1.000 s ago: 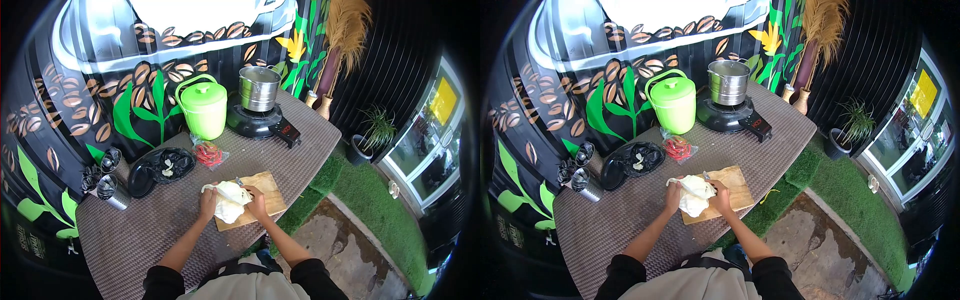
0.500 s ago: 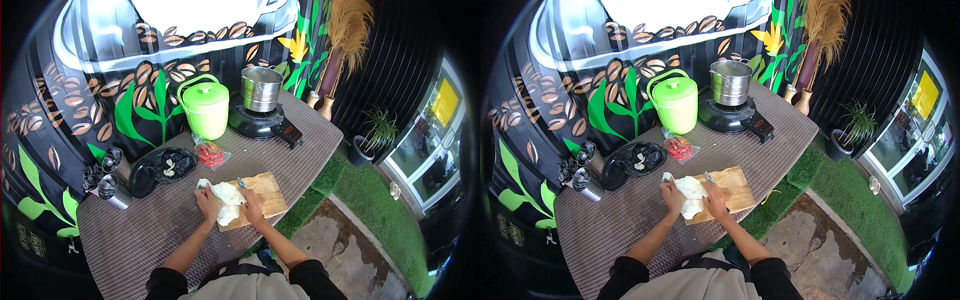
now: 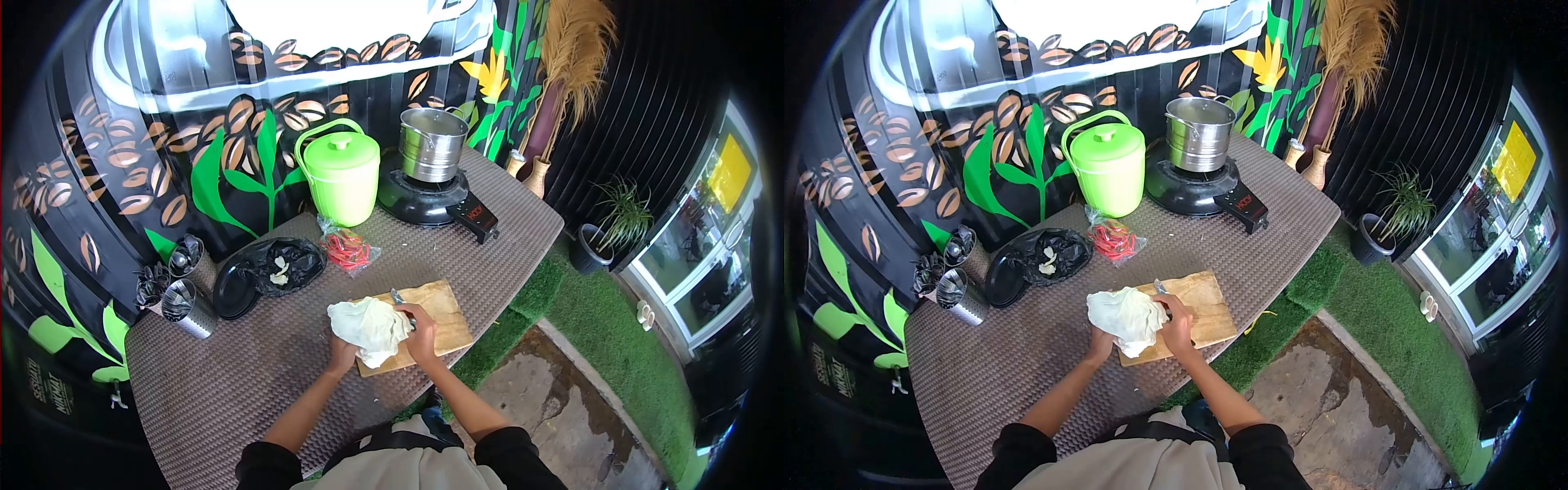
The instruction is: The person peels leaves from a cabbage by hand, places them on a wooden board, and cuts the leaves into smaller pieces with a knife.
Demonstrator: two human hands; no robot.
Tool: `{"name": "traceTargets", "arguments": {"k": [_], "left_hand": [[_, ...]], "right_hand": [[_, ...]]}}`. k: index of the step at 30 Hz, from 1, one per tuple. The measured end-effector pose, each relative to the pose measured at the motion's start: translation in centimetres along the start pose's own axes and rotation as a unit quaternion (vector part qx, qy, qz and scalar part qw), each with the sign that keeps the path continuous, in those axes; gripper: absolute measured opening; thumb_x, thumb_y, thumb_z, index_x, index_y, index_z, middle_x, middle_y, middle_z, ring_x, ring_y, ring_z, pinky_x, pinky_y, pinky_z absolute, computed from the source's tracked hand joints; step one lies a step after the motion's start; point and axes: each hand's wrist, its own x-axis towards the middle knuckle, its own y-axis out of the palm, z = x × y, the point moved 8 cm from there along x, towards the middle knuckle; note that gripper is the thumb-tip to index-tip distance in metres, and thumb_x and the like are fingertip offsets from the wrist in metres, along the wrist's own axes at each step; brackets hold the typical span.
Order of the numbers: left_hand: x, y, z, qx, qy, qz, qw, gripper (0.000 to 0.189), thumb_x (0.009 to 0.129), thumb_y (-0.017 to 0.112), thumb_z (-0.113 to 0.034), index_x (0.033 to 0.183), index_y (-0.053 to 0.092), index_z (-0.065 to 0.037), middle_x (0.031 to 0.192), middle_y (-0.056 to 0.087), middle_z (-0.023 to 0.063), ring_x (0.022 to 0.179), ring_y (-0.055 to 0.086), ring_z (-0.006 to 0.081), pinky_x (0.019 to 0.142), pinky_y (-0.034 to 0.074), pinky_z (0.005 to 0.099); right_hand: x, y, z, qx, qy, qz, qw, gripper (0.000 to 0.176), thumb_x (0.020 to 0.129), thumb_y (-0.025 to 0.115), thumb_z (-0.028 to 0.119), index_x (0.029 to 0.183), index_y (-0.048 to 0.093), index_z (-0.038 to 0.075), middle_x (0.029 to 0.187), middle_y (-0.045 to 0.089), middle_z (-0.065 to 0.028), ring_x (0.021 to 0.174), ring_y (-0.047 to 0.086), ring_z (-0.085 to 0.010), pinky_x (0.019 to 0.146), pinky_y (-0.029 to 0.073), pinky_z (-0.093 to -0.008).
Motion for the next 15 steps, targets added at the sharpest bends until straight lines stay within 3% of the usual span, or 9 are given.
{"name": "traceTargets", "arguments": {"k": [4, 6, 7, 9, 13, 15], "left_hand": [[0.3, 0.3, 0.5, -0.107, -0.054, 0.004, 0.993, 0.057, 0.086, 0.061, -0.012, 0.136, 0.038, 0.001, 0.136, 0.045, 0.0129, 0.128, 0.04, 0.0237, 0.109, 0.028, 0.0346], [0.7, 0.9, 0.0, 0.019, -0.012, 0.048, 0.999, 0.056, 0.084, 0.065, -0.015, 0.132, 0.043, 0.0, 0.133, 0.048, 0.0134, 0.126, 0.043, 0.0246, 0.108, 0.029, 0.0366], [0.9, 0.7, 0.1, 0.019, -0.012, 0.047, 0.999, 0.056, 0.084, 0.065, -0.015, 0.132, 0.043, 0.0, 0.133, 0.048, 0.0134, 0.126, 0.043, 0.0246, 0.108, 0.029, 0.0366], [1.0, 0.8, 0.0, 0.235, 0.037, 0.09, 0.967, 0.053, 0.082, 0.068, -0.019, 0.128, 0.049, -0.001, 0.129, 0.051, 0.0152, 0.123, 0.045, 0.0269, 0.107, 0.032, 0.0386], [0.6, 1.2, 0.5, 0.196, 0.024, 0.092, 0.976, 0.048, 0.082, 0.068, -0.017, 0.125, 0.052, -0.002, 0.126, 0.053, 0.0143, 0.12, 0.047, 0.0276, 0.104, 0.035, 0.0382], [0.9, 2.1, -0.2, 0.263, 0.065, 0.114, 0.956, 0.049, 0.08, 0.07, -0.019, 0.123, 0.054, -0.003, 0.125, 0.054, 0.0145, 0.12, 0.048, 0.0282, 0.105, 0.034, 0.0387]], "right_hand": [[-0.2, 0.3, 0.2, 0.018, 0.0, -0.022, 1.0, 0.031, 0.066, 0.065, -0.012, 0.095, 0.064, 0.0, 0.091, 0.065, -0.0137, 0.083, 0.065, -0.0264, 0.072, 0.051, -0.0317], [-0.1, 0.8, 1.1, -0.026, -0.065, 0.011, 0.997, 0.038, 0.063, 0.062, -0.014, 0.098, 0.064, 0.001, 0.092, 0.064, -0.0135, 0.085, 0.064, -0.0282, 0.074, 0.051, -0.0318], [0.0, 0.7, 1.1, -0.026, -0.065, 0.011, 0.997, 0.038, 0.063, 0.062, -0.014, 0.098, 0.064, 0.001, 0.092, 0.064, -0.0135, 0.085, 0.064, -0.0282, 0.074, 0.051, -0.0318], [0.2, 1.1, 1.6, -0.042, -0.125, 0.07, 0.989, 0.045, 0.061, 0.06, -0.014, 0.103, 0.062, 0.003, 0.094, 0.063, -0.0141, 0.089, 0.062, -0.0307, 0.076, 0.051, -0.0338], [0.3, 0.3, 1.6, -0.076, -0.184, 0.133, 0.971, 0.045, 0.065, 0.061, -0.01, 0.109, 0.057, 0.001, 0.102, 0.06, -0.0137, 0.094, 0.059, -0.0313, 0.079, 0.05, -0.0383], [0.3, 0.1, 1.1, -0.133, -0.183, 0.191, 0.955, 0.045, 0.067, 0.062, -0.009, 0.11, 0.057, 0.001, 0.101, 0.059, -0.0146, 0.094, 0.059, -0.0323, 0.08, 0.05, -0.0393]]}}
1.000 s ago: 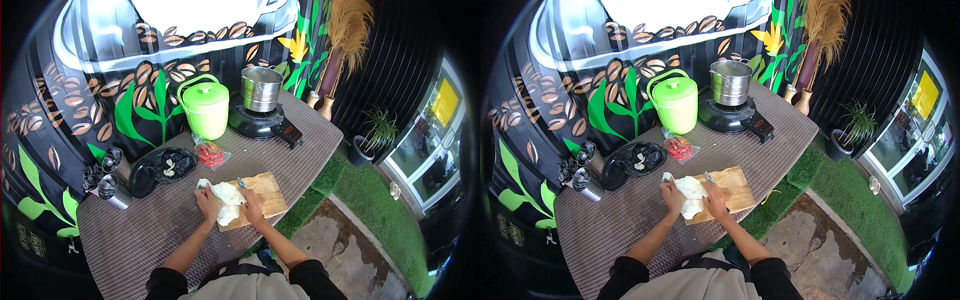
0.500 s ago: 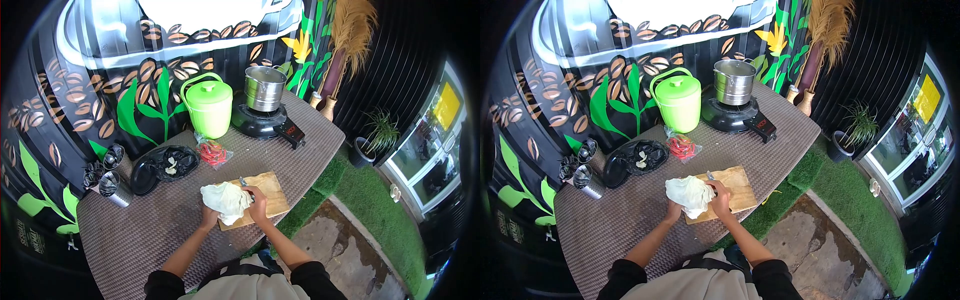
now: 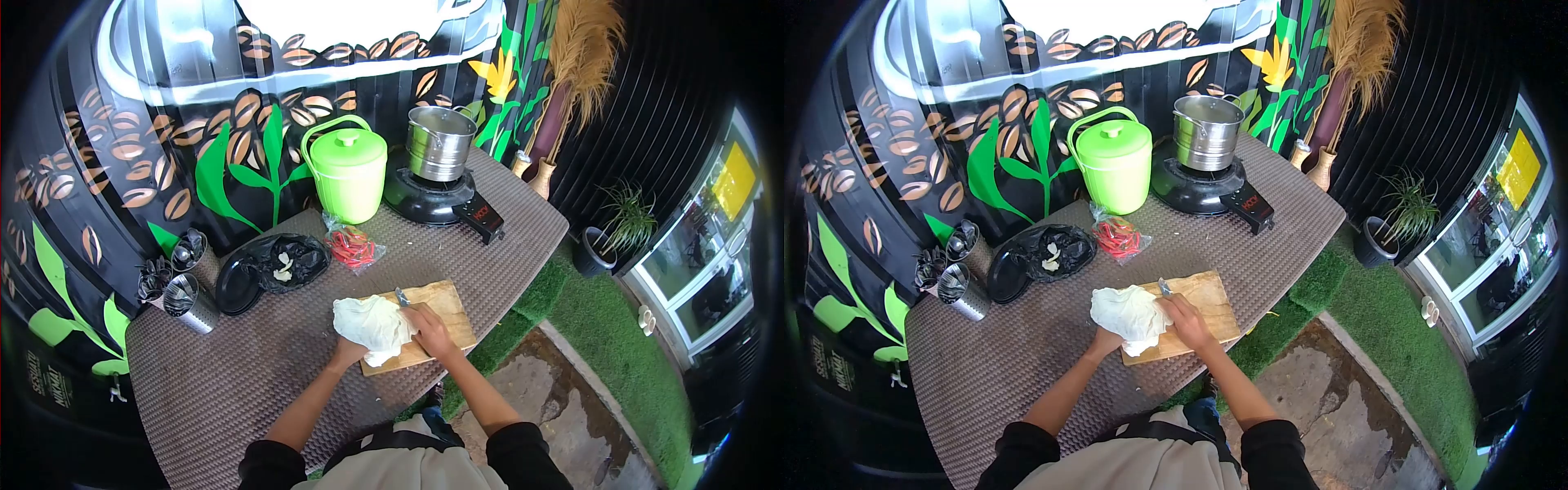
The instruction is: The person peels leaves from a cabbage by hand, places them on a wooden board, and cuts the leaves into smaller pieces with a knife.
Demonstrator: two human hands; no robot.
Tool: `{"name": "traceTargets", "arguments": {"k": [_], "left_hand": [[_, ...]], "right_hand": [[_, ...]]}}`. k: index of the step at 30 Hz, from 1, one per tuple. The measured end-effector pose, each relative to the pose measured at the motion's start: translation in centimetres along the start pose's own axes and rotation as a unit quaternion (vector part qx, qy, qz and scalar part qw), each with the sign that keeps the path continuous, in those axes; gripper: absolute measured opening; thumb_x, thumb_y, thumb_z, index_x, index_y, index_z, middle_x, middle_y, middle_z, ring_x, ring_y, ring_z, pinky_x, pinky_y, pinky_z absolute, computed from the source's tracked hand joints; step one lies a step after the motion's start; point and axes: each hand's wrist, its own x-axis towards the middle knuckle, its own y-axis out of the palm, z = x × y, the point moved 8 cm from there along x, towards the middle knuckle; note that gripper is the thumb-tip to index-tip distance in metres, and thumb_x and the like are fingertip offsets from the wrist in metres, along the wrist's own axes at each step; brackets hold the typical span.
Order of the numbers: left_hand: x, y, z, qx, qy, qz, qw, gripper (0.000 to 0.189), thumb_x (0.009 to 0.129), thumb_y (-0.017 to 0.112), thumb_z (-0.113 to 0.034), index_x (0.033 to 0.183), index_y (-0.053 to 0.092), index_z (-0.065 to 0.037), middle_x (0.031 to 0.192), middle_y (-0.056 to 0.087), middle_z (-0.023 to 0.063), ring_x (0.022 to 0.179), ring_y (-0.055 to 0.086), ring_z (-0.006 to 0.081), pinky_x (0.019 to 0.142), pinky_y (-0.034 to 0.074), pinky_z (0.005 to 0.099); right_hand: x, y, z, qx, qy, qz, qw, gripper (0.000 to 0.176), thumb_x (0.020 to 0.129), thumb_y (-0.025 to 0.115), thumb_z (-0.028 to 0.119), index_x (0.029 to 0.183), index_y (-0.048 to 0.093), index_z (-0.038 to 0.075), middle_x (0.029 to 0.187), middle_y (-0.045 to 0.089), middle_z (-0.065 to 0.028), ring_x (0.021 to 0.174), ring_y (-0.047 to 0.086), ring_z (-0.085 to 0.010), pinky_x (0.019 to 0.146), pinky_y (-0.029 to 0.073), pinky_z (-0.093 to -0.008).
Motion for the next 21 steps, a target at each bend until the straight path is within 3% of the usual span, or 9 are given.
{"name": "traceTargets", "arguments": {"k": [7, 10, 12, 13, 15, 16, 18, 19, 21], "left_hand": [[0.7, 0.2, -1.3, -0.011, 0.008, -0.015, 1.0, 0.058, 0.072, 0.077, -0.023, 0.122, 0.055, -0.004, 0.124, 0.054, 0.0135, 0.119, 0.047, 0.0285, 0.106, 0.031, 0.0398], [0.6, -1.2, -2.4, 0.02, 0.049, -0.079, 0.995, 0.067, 0.066, 0.082, -0.025, 0.124, 0.054, -0.004, 0.126, 0.052, 0.0136, 0.121, 0.044, 0.0299, 0.107, 0.028, 0.0418], [0.5, -1.1, -1.4, -0.059, 0.042, -0.072, 0.995, 0.077, 0.061, 0.085, -0.028, 0.126, 0.051, -0.005, 0.13, 0.048, 0.0143, 0.124, 0.041, 0.0313, 0.108, 0.026, 0.0431], [0.7, -1.2, -0.8, -0.059, 0.043, -0.071, 0.995, 0.077, 0.061, 0.085, -0.028, 0.126, 0.051, -0.005, 0.13, 0.048, 0.0143, 0.124, 0.041, 0.0313, 0.108, 0.026, 0.0431], [0.7, -0.7, -1.1, 0.065, 0.096, -0.025, 0.993, 0.081, 0.059, 0.085, -0.03, 0.128, 0.05, -0.006, 0.135, 0.042, 0.0167, 0.126, 0.038, 0.0324, 0.11, 0.024, 0.0431], [0.7, -0.7, -1.2, 0.066, 0.096, -0.025, 0.993, 0.081, 0.059, 0.085, -0.03, 0.128, 0.05, -0.006, 0.135, 0.042, 0.0167, 0.126, 0.038, 0.0324, 0.11, 0.024, 0.0431], [0.7, -1.2, -1.0, -0.047, 0.066, -0.045, 0.996, 0.08, 0.06, 0.084, -0.031, 0.129, 0.05, -0.006, 0.136, 0.043, 0.0169, 0.128, 0.036, 0.0333, 0.111, 0.021, 0.0438], [0.7, -1.2, -1.1, -0.048, 0.067, -0.046, 0.996, 0.08, 0.06, 0.084, -0.031, 0.129, 0.05, -0.006, 0.136, 0.043, 0.0169, 0.128, 0.036, 0.0333, 0.111, 0.021, 0.0438], [0.9, -0.9, -1.6, 0.016, 0.078, -0.029, 0.996, 0.08, 0.062, 0.083, -0.031, 0.129, 0.049, -0.005, 0.137, 0.044, 0.0164, 0.131, 0.033, 0.0344, 0.113, 0.019, 0.0448]], "right_hand": [[-0.5, -0.2, -1.8, 0.044, 0.051, -0.017, 0.998, 0.049, 0.066, 0.063, -0.009, 0.114, 0.058, 0.002, 0.106, 0.06, -0.0148, 0.097, 0.059, -0.0325, 0.081, 0.051, -0.0377], [-0.6, 0.5, -2.2, 0.127, 0.095, -0.05, 0.986, 0.047, 0.072, 0.067, -0.003, 0.118, 0.058, 0.002, 0.112, 0.063, -0.0153, 0.1, 0.062, -0.0279, 0.084, 0.05, -0.0338], [-1.2, 1.6, -3.5, 0.179, 0.185, -0.038, 0.965, 0.05, 0.072, 0.067, -0.004, 0.121, 0.057, 0.002, 0.115, 0.063, -0.0155, 0.104, 0.062, -0.0275, 0.088, 0.05, -0.034], [-1.2, 1.7, -3.7, 0.179, 0.185, -0.039, 0.965, 0.05, 0.072, 0.067, -0.004, 0.121, 0.057, 0.002, 0.115, 0.063, -0.0155, 0.104, 0.062, -0.0275, 0.088, 0.05, -0.034], [-0.5, 1.9, -3.2, 0.162, 0.159, -0.011, 0.974, 0.052, 0.071, 0.067, -0.006, 0.122, 0.057, 0.002, 0.115, 0.063, -0.0161, 0.102, 0.063, -0.0284, 0.088, 0.05, -0.0342], [-0.1, 1.3, -3.0, 0.163, 0.158, -0.011, 0.974, 0.052, 0.071, 0.067, -0.006, 0.122, 0.057, 0.002, 0.115, 0.063, -0.0161, 0.102, 0.063, -0.0284, 0.088, 0.05, -0.0342], [0.8, 0.6, -2.0, 0.108, 0.107, 0.08, 0.985, 0.053, 0.071, 0.066, -0.007, 0.122, 0.057, 0.002, 0.116, 0.063, -0.0164, 0.102, 0.064, -0.0277, 0.088, 0.05, -0.0337], [0.7, 0.3, -2.4, 0.107, 0.107, 0.079, 0.985, 0.053, 0.071, 0.066, -0.007, 0.122, 0.057, 0.002, 0.116, 0.063, -0.0164, 0.102, 0.064, -0.0277, 0.088, 0.05, -0.0337], [0.7, 0.6, -2.0, 0.014, 0.017, 0.111, 0.994, 0.05, 0.074, 0.066, 0.0, 0.122, 0.056, 0.002, 0.11, 0.063, -0.0192, 0.101, 0.063, -0.0307, 0.086, 0.05, -0.0352]]}}
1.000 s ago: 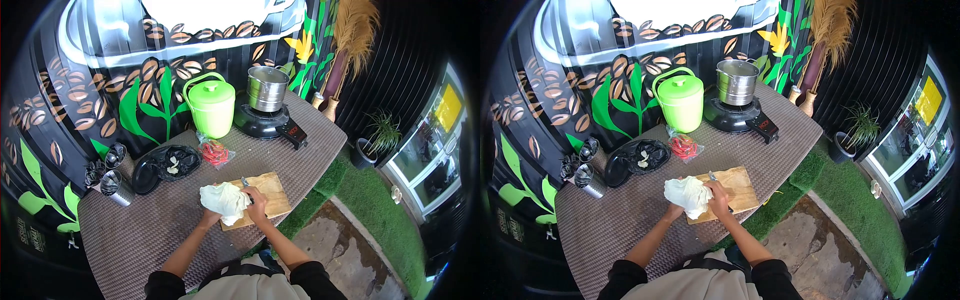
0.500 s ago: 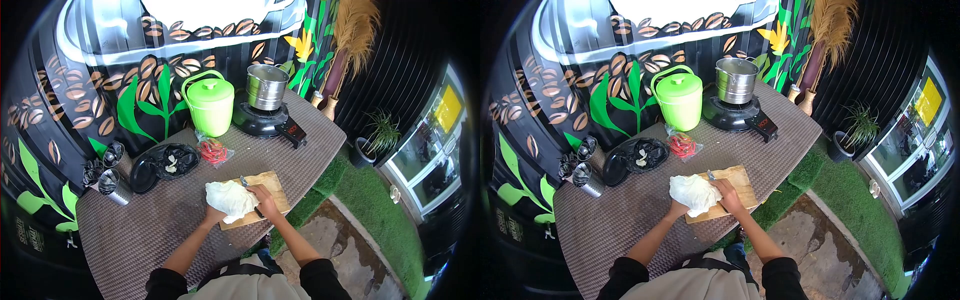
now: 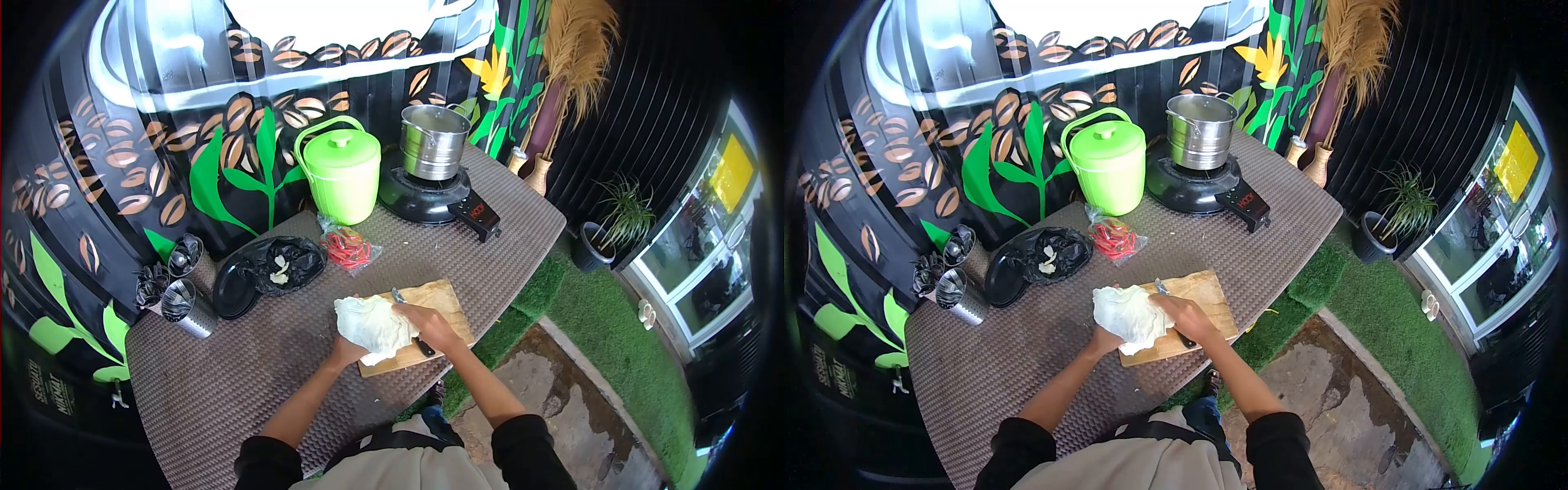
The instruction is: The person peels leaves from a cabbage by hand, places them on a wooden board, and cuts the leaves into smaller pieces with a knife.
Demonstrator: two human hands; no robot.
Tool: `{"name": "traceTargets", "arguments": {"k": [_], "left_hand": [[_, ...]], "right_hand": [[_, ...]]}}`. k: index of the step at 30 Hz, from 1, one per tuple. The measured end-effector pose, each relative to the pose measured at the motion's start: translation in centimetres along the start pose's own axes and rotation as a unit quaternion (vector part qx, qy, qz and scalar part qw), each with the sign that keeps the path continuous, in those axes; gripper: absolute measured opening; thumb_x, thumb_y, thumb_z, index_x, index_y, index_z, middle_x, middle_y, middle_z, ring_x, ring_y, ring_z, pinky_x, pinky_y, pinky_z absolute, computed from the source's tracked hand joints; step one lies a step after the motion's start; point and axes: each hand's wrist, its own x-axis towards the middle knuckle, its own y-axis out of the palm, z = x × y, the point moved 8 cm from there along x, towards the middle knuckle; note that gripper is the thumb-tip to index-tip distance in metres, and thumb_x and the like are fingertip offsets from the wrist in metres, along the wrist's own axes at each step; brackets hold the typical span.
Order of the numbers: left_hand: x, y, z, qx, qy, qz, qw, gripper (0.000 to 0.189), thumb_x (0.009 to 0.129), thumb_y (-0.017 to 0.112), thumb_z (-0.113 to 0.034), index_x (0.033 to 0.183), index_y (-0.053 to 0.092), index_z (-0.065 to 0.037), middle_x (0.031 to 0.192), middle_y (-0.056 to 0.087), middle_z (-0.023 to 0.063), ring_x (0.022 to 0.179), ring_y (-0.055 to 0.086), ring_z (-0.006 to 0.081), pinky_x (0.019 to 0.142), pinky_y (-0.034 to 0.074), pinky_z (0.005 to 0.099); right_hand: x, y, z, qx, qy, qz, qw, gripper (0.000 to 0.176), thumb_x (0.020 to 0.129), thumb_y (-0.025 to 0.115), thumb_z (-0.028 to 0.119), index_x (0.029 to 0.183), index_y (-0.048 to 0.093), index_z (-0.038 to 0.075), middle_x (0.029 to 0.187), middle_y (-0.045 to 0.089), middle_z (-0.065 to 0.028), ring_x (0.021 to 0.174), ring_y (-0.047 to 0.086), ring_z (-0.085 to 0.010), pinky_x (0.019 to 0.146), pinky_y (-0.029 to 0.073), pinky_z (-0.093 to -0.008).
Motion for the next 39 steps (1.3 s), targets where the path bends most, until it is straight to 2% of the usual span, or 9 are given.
{"name": "traceTargets", "arguments": {"k": [7, 16, 22, 25, 30, 34, 35, 37, 39], "left_hand": [[0.3, -0.2, -0.7, 0.035, -0.001, 0.014, 0.999, 0.081, 0.063, 0.083, -0.028, 0.132, 0.046, -0.006, 0.133, 0.048, 0.0133, 0.129, 0.036, 0.0314, 0.114, 0.015, 0.0458], [0.6, -0.6, -1.2, 0.063, 0.008, -0.007, 0.998, 0.075, 0.065, 0.082, -0.025, 0.128, 0.049, -0.004, 0.128, 0.052, 0.0134, 0.125, 0.042, 0.0294, 0.111, 0.024, 0.0417], [-0.2, 0.9, 3.7, -0.016, -0.11, -0.046, 0.993, 0.043, 0.072, 0.076, -0.02, 0.109, 0.061, -0.003, 0.111, 0.063, 0.0132, 0.099, 0.061, 0.0295, 0.09, 0.046, 0.0373], [-0.7, 0.5, 4.9, -0.319, -0.245, -0.187, 0.896, 0.037, 0.072, 0.076, -0.016, 0.104, 0.063, -0.001, 0.109, 0.063, 0.0137, 0.095, 0.063, 0.0295, 0.085, 0.048, 0.0365], [2.3, 0.0, 3.3, -0.006, -0.182, -0.067, 0.981, 0.038, 0.068, 0.08, -0.013, 0.098, 0.06, 0.002, 0.094, 0.062, 0.0104, 0.087, 0.062, 0.0214, 0.076, 0.049, 0.0346], [2.8, 0.8, 4.5, 0.056, -0.205, 0.03, 0.977, 0.045, 0.067, 0.082, -0.014, 0.103, 0.059, -0.001, 0.086, 0.059, 0.0079, 0.081, 0.059, 0.0185, 0.072, 0.049, 0.0345], [2.5, 0.6, 5.9, 0.055, -0.204, 0.03, 0.977, 0.045, 0.067, 0.082, -0.014, 0.103, 0.059, -0.001, 0.086, 0.059, 0.0079, 0.081, 0.059, 0.0185, 0.072, 0.049, 0.0345], [2.2, 1.1, 7.5, -0.279, -0.157, 0.039, 0.947, 0.045, 0.07, 0.079, -0.01, 0.11, 0.059, -0.003, 0.086, 0.058, 0.0048, 0.08, 0.056, 0.0138, 0.071, 0.048, 0.0294], [2.2, -0.4, 6.9, -0.306, -0.211, 0.067, 0.926, 0.045, 0.073, 0.077, -0.009, 0.114, 0.059, -0.005, 0.085, 0.057, 0.0031, 0.079, 0.055, 0.0117, 0.07, 0.046, 0.0264]], "right_hand": [[-0.3, 2.2, -2.6, 0.195, 0.166, -0.2, 0.946, 0.049, 0.073, 0.067, 0.0, 0.121, 0.058, 0.001, 0.107, 0.065, -0.0121, 0.097, 0.062, -0.0189, 0.08, 0.051, -0.0314], [1.3, 3.5, -2.3, 0.341, 0.142, -0.092, 0.925, 0.049, 0.076, 0.07, 0.004, 0.123, 0.056, -0.002, 0.109, 0.065, -0.0103, 0.101, 0.06, -0.0154, 0.089, 0.046, -0.0276], [0.8, 3.9, -2.7, 0.336, 0.233, -0.089, 0.908, 0.05, 0.076, 0.069, 0.003, 0.124, 0.055, 0.0, 0.114, 0.062, -0.0094, 0.104, 0.058, -0.0149, 0.092, 0.045, -0.0284], [-0.2, 5.2, -3.4, 0.4, 0.244, -0.175, 0.866, 0.048, 0.077, 0.066, 0.0, 0.124, 0.056, 0.001, 0.116, 0.061, -0.0087, 0.107, 0.057, -0.0142, 0.093, 0.044, -0.0286], [-0.7, 5.3, -3.3, 0.434, 0.268, -0.2, 0.837, 0.044, 0.079, 0.064, 0.0, 0.122, 0.057, 0.001, 0.116, 0.061, -0.0076, 0.107, 0.056, -0.0133, 0.091, 0.045, -0.0274], [-1.1, 6.1, -4.8, 0.436, 0.261, -0.207, 0.836, 0.038, 0.083, 0.064, 0.003, 0.12, 0.058, 0.001, 0.109, 0.063, -0.007, 0.099, 0.059, -0.0137, 0.087, 0.046, -0.0258], [-1.2, 6.9, -5.8, 0.436, 0.261, -0.207, 0.836, 0.038, 0.083, 0.064, 0.003, 0.12, 0.058, 0.001, 0.109, 0.063, -0.007, 0.099, 0.059, -0.0137, 0.087, 0.046, -0.0258], [-1.9, 7.4, -7.4, 0.396, 0.238, -0.28, 0.842, 0.033, 0.086, 0.061, 0.006, 0.118, 0.059, 0.0, 0.103, 0.065, -0.0072, 0.092, 0.061, -0.0138, 0.083, 0.049, -0.0261], [-2.6, 7.9, -8.1, 0.45, 0.243, -0.301, 0.805, 0.027, 0.086, 0.06, 0.007, 0.111, 0.062, -0.002, 0.101, 0.066, -0.0082, 0.091, 0.062, -0.0142, 0.083, 0.049, -0.027]]}}
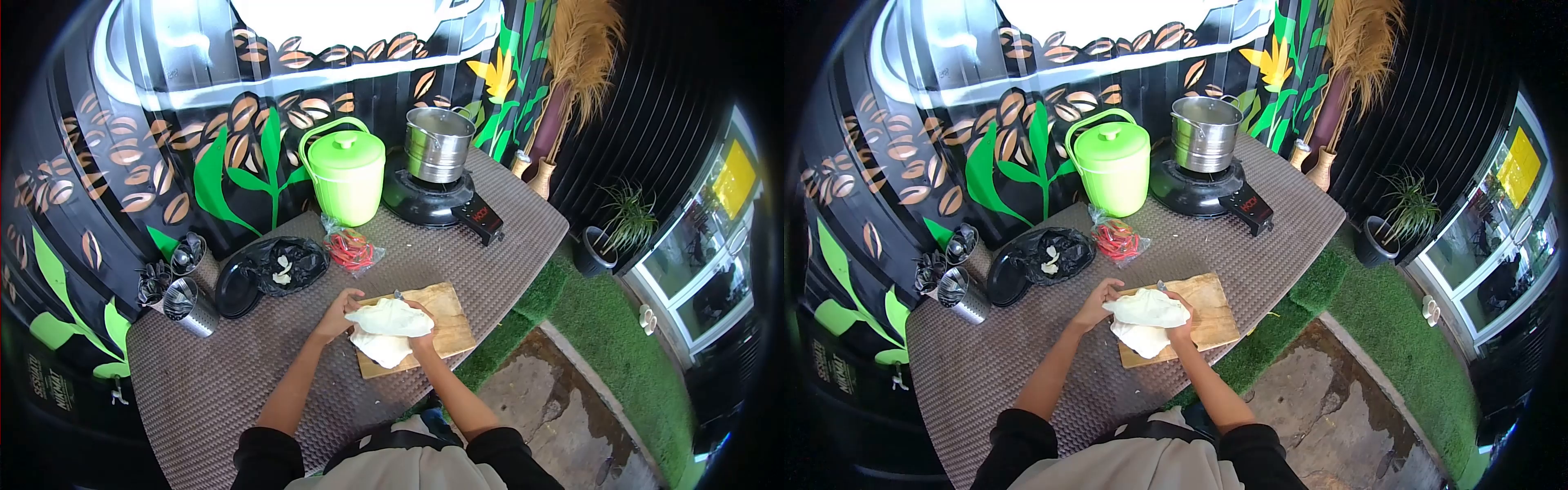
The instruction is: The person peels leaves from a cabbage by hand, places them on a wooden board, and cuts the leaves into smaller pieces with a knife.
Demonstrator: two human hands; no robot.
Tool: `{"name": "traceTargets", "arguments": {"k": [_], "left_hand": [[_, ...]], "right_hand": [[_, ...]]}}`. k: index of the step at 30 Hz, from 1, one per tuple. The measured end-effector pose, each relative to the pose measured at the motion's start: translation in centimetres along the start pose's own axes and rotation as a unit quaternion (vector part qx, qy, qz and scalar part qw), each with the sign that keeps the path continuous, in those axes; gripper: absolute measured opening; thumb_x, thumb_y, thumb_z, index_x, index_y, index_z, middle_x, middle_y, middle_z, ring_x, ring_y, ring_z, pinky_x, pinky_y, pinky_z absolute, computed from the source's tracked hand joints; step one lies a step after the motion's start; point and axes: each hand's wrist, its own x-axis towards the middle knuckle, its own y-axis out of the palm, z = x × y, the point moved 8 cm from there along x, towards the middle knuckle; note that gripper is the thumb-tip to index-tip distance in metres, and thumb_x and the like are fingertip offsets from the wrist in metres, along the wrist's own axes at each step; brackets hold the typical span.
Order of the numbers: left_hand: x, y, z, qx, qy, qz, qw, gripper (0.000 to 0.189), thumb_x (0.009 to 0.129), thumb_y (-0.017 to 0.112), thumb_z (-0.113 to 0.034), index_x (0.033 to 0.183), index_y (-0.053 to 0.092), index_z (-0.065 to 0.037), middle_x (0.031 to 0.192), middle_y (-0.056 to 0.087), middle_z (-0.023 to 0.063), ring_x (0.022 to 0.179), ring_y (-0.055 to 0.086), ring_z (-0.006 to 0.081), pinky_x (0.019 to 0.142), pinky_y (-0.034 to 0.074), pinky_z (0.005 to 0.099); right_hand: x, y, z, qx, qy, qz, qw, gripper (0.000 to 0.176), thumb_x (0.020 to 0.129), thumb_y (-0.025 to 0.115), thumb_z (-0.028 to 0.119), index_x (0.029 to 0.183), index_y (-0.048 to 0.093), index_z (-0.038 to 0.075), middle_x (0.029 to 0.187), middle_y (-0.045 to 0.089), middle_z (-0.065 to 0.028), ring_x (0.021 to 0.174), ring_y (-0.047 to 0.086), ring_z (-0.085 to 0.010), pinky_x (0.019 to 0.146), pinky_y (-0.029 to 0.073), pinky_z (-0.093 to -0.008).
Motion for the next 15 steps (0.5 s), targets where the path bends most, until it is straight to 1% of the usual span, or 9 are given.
{"name": "traceTargets", "arguments": {"k": [1, 2, 6, 7, 9, 11, 12, 14, 15], "left_hand": [[-0.3, 0.0, -0.3, -0.03, -0.062, 0.016, 0.997, 0.045, 0.076, 0.075, -0.008, 0.118, 0.059, -0.006, 0.084, 0.055, 0.0013, 0.079, 0.053, 0.0096, 0.07, 0.045, 0.0235], [-0.4, 0.1, -0.7, 0.007, -0.052, 0.03, 0.998, 0.043, 0.076, 0.075, -0.009, 0.117, 0.063, -0.007, 0.09, 0.055, 0.0022, 0.075, 0.05, 0.0089, 0.063, 0.043, 0.0218], [-0.7, 0.2, -1.2, 0.096, -0.098, 0.065, 0.988, 0.033, 0.08, 0.073, -0.012, 0.112, 0.068, -0.008, 0.087, 0.058, 0.0005, 0.075, 0.052, 0.0087, 0.07, 0.044, 0.022], [-0.8, 0.5, -1.8, 0.111, -0.075, 0.071, 0.988, 0.031, 0.08, 0.073, -0.013, 0.11, 0.069, -0.008, 0.087, 0.058, 0.0013, 0.073, 0.052, 0.0095, 0.068, 0.044, 0.0223], [-1.2, 0.9, -2.6, 0.125, -0.054, 0.072, 0.988, 0.028, 0.08, 0.073, -0.014, 0.107, 0.071, -0.008, 0.087, 0.059, 0.0021, 0.072, 0.053, 0.0102, 0.066, 0.044, 0.0226], [-1.8, 1.7, -4.9, 0.226, 0.054, 0.047, 0.972, 0.028, 0.082, 0.071, -0.016, 0.108, 0.069, -0.007, 0.093, 0.063, 0.0057, 0.077, 0.059, 0.0127, 0.064, 0.047, 0.0234], [-1.9, 2.3, -4.9, 0.225, 0.053, 0.047, 0.972, 0.028, 0.082, 0.071, -0.016, 0.108, 0.069, -0.007, 0.093, 0.063, 0.0057, 0.077, 0.059, 0.0127, 0.064, 0.047, 0.0234], [-2.5, 2.4, -6.4, 0.169, 0.131, -0.016, 0.977, 0.023, 0.084, 0.069, -0.018, 0.102, 0.069, -0.004, 0.083, 0.066, 0.0085, 0.064, 0.057, 0.014, 0.057, 0.044, 0.0267], [-2.6, 2.3, -6.7, 0.169, 0.131, -0.017, 0.977, 0.023, 0.084, 0.069, -0.018, 0.102, 0.069, -0.004, 0.083, 0.066, 0.0085, 0.064, 0.057, 0.014, 0.057, 0.044, 0.0267]], "right_hand": [[0.1, -0.3, -0.4, 0.063, 0.02, -0.017, 0.998, 0.023, 0.085, 0.06, 0.009, 0.104, 0.064, -0.004, 0.098, 0.067, -0.0093, 0.09, 0.063, -0.0147, 0.082, 0.05, -0.0278], [0.3, -0.4, -0.6, 0.064, 0.021, -0.016, 0.998, 0.023, 0.085, 0.06, 0.009, 0.104, 0.064, -0.004, 0.098, 0.067, -0.0093, 0.09, 0.063, -0.0147, 0.082, 0.05, -0.0278], [0.2, -0.5, -1.5, 0.189, 0.09, 0.049, 0.977, 0.028, 0.088, 0.057, 0.017, 0.108, 0.061, -0.003, 0.101, 0.066, -0.0107, 0.09, 0.064, -0.0182, 0.083, 0.052, -0.0313], [0.1, -0.1, -1.6, 0.242, 0.125, 0.08, 0.959, 0.03, 0.089, 0.057, 0.018, 0.11, 0.06, -0.002, 0.102, 0.066, -0.0112, 0.09, 0.064, -0.0195, 0.084, 0.052, -0.0324], [0.1, -0.2, -1.0, 0.24, 0.131, 0.1, 0.957, 0.031, 0.089, 0.057, 0.018, 0.111, 0.058, -0.002, 0.103, 0.065, -0.0115, 0.092, 0.064, -0.0198, 0.084, 0.052, -0.0326], [-0.2, -0.1, -0.4, 0.238, 0.139, 0.117, 0.954, 0.032, 0.089, 0.057, 0.019, 0.113, 0.057, -0.002, 0.105, 0.065, -0.0118, 0.093, 0.064, -0.0201, 0.085, 0.052, -0.0329], [-0.1, -0.2, 0.1, 0.221, 0.125, 0.123, 0.959, 0.031, 0.089, 0.057, 0.019, 0.112, 0.057, -0.002, 0.104, 0.065, -0.0114, 0.093, 0.064, -0.0199, 0.085, 0.052, -0.0331], [0.1, -0.4, 0.3, 0.205, 0.112, 0.129, 0.964, 0.031, 0.089, 0.057, 0.02, 0.112, 0.057, -0.001, 0.104, 0.064, -0.0111, 0.093, 0.064, -0.0197, 0.085, 0.052, -0.0332], [0.6, -0.6, 0.4, 0.096, 0.07, 0.133, 0.984, 0.031, 0.089, 0.058, 0.02, 0.111, 0.057, -0.001, 0.103, 0.064, -0.0108, 0.092, 0.063, -0.0193, 0.085, 0.052, -0.0331]]}}
